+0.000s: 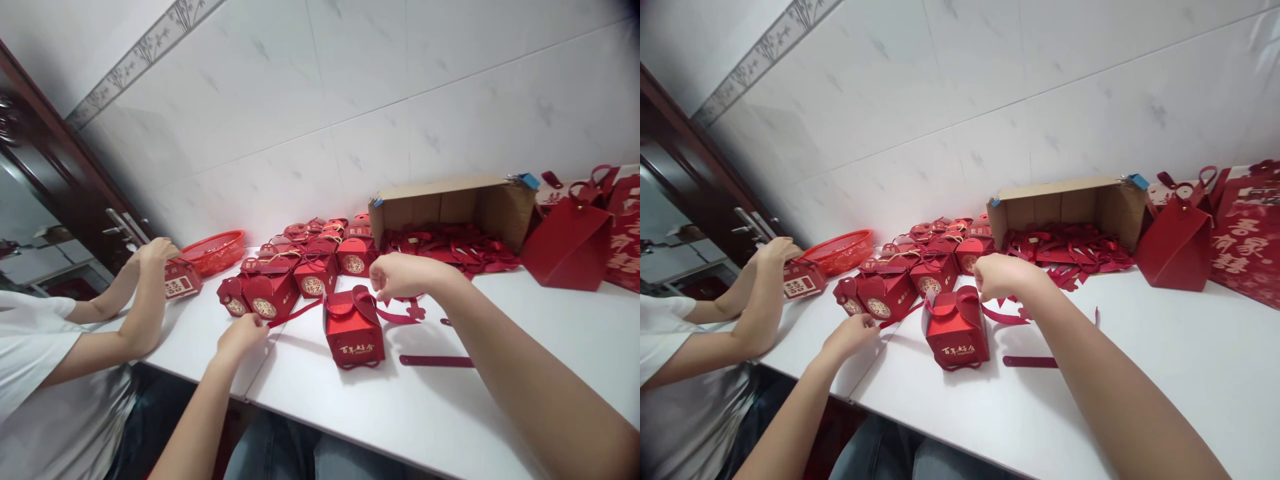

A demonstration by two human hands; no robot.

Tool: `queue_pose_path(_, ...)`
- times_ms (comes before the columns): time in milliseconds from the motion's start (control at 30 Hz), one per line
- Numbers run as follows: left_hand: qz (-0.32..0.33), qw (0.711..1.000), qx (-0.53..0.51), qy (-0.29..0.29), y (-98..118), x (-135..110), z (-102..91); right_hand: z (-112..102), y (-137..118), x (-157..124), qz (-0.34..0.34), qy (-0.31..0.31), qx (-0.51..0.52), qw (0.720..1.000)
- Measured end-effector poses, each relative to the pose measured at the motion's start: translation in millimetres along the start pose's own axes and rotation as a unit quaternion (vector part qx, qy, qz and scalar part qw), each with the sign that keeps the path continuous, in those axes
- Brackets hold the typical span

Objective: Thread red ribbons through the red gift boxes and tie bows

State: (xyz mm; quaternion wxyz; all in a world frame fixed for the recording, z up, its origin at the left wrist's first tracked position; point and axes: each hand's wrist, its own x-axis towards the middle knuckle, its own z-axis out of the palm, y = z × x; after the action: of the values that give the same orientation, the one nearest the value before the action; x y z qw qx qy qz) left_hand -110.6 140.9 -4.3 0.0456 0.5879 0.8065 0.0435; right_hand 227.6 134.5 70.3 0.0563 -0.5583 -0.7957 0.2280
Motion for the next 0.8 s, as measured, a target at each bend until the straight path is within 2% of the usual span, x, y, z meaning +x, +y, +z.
queue_pose_path(67,-0.021,0.999,0.014,-0.02,-12.3,6.8,-2.0,-4.6,8.1,-1.8,0.004,-0.034,-0.016,0.999)
queue_pose_path(167,-0.042,0.999,0.023,0.007,-18.3,2.7,-3.1,-5.8,16.6,-1.1,-0.004,-0.072,-0.011,0.997)
queue_pose_path(200,-0.029,0.999,0.009,0.019,-16.0,-2.2,-3.2,-5.0,18.1,-0.2,-0.005,-0.08,-0.005,0.997)
queue_pose_path(267,0.046,0.997,-0.063,0.03,-4.5,-15.1,-2.8,-2.3,19.0,2.6,-0.009,-0.079,0.004,0.997)
queue_pose_path(300,0.106,0.987,-0.12,0.027,4.1,-22.2,-2.0,-0.8,19.0,4.5,-0.013,-0.072,0.01,0.997)
queue_pose_path(367,0.2,0.947,-0.252,0.005,24.9,-35.4,1.7,2.1,19.6,9.4,-0.026,-0.061,0.029,0.997)
queue_pose_path(433,0.262,0.896,-0.358,-0.019,46.1,-44.7,8.1,5.5,22.8,15.5,-0.056,-0.066,0.063,0.994)
queue_pose_path(500,0.295,0.855,-0.425,-0.049,62.8,-49.5,16.0,11.3,29.1,21.2,-0.099,-0.086,0.106,0.986)
queue_pose_path(567,0.298,0.818,-0.485,-0.086,72.4,-51.0,22.7,21.7,37.3,24.2,-0.134,-0.105,0.152,0.973)
queue_pose_path(633,0.275,0.794,-0.53,-0.113,74.9,-51.0,26.3,37.3,45.2,22.3,-0.14,-0.091,0.213,0.963)
queue_pose_path(700,0.246,0.785,-0.551,-0.141,72.6,-50.4,26.3,56.0,50.5,15.6,-0.125,-0.054,0.284,0.949)
queue_pose_path(800,0.223,0.778,-0.557,-0.188,66.6,-48.9,21.9,81.8,51.0,1.6,-0.128,0.013,0.399,0.908)
